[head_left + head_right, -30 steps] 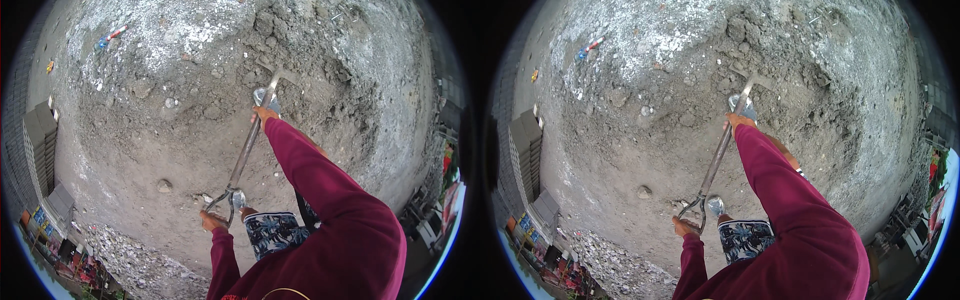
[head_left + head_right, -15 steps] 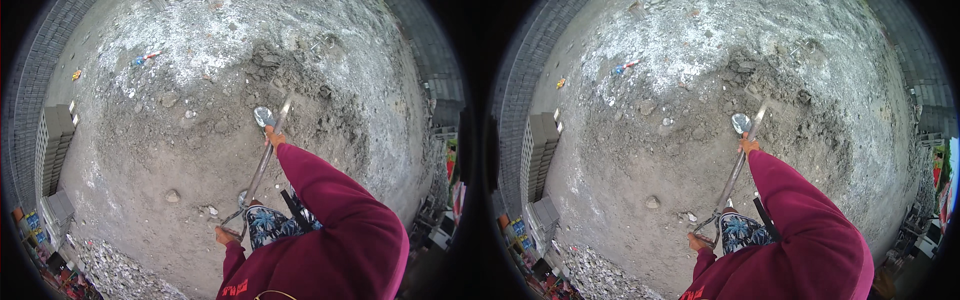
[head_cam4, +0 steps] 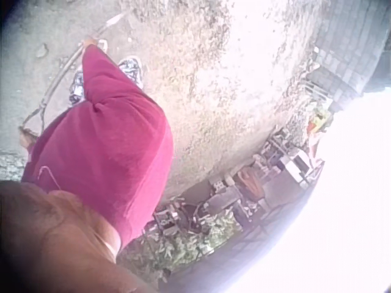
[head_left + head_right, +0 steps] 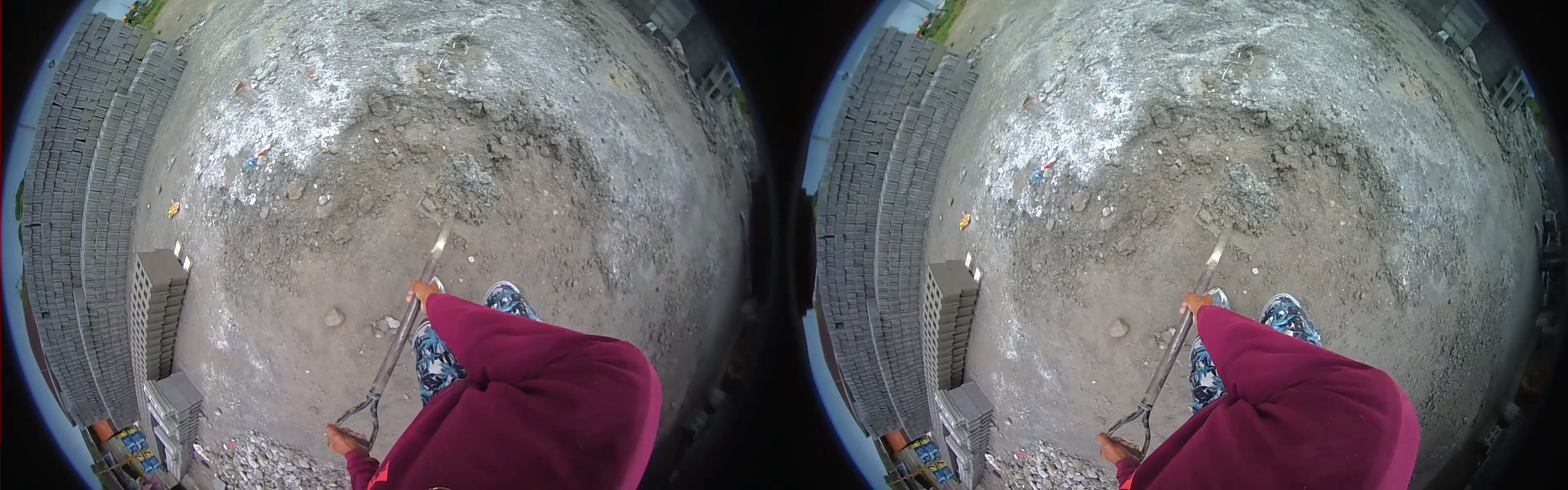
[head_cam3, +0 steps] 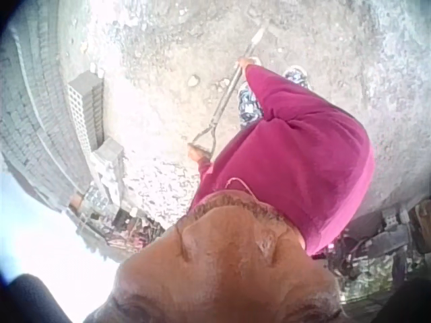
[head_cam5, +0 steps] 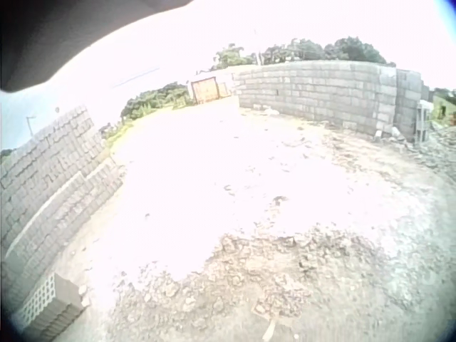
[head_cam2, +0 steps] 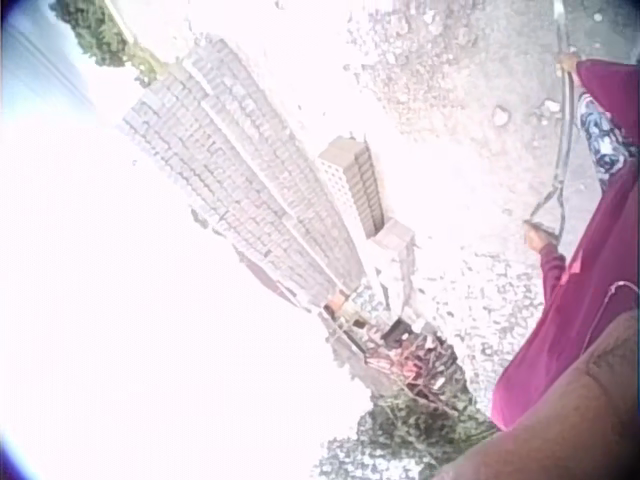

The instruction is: The person uses a shovel to move sand and gravel from a pile on the ground, repeatedly digging into the pile and tossing the material aside.

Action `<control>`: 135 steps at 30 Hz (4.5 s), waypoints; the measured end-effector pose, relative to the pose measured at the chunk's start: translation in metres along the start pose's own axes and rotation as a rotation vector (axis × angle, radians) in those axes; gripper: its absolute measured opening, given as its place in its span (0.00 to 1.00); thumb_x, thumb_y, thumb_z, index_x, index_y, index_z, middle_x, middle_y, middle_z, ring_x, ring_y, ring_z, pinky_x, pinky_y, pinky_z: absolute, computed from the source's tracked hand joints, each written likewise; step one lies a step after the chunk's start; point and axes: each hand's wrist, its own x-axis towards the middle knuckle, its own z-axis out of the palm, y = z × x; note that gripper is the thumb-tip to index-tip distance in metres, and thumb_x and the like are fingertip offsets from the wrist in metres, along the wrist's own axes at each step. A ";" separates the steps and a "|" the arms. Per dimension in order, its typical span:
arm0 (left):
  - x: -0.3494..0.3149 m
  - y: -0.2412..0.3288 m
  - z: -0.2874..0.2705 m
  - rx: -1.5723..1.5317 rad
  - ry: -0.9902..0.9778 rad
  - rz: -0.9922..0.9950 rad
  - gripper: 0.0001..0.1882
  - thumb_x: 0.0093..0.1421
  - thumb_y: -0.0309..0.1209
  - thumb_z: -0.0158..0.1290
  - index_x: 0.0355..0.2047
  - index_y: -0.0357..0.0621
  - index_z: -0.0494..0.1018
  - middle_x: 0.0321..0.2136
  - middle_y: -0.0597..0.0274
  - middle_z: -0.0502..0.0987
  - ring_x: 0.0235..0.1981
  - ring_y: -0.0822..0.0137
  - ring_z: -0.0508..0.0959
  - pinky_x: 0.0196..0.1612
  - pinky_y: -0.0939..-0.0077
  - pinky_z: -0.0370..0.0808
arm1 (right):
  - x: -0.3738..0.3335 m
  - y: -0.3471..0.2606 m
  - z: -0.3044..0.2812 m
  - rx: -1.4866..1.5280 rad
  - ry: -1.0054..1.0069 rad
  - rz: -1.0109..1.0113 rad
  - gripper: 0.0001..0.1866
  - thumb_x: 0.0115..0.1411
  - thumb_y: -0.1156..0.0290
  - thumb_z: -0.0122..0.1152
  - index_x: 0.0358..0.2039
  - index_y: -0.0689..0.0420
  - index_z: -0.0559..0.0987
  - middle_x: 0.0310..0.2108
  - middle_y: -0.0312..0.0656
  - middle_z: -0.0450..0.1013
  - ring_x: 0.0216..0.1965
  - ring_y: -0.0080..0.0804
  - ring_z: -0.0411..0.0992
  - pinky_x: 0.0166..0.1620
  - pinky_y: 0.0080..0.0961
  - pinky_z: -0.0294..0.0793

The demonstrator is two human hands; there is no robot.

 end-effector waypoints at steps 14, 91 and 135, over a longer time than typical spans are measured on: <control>-0.235 -0.170 0.157 0.447 -0.906 0.506 0.25 0.60 0.49 0.46 0.15 0.43 0.62 0.07 0.63 0.60 0.06 0.67 0.60 0.09 0.71 0.59 | -0.075 0.018 -0.611 1.060 0.373 -0.259 0.18 0.51 0.70 0.67 0.40 0.64 0.73 0.27 0.46 0.74 0.24 0.39 0.75 0.29 0.39 0.79; -0.222 0.063 0.570 -0.529 -0.979 -0.697 0.12 0.52 0.38 0.48 0.24 0.42 0.72 0.13 0.70 0.63 0.15 0.68 0.66 0.22 0.66 0.68 | 0.075 -0.372 -0.034 -0.052 0.021 -0.100 0.10 0.49 0.74 0.58 0.28 0.69 0.75 0.22 0.47 0.72 0.18 0.39 0.74 0.18 0.34 0.73; -0.037 -0.046 0.396 -0.141 -0.387 -0.336 0.20 0.56 0.47 0.47 0.19 0.44 0.62 0.10 0.60 0.62 0.07 0.62 0.63 0.11 0.68 0.63 | 0.124 -0.353 -0.031 -0.103 0.272 -0.437 0.15 0.53 0.69 0.62 0.38 0.64 0.71 0.24 0.46 0.71 0.18 0.34 0.71 0.19 0.35 0.73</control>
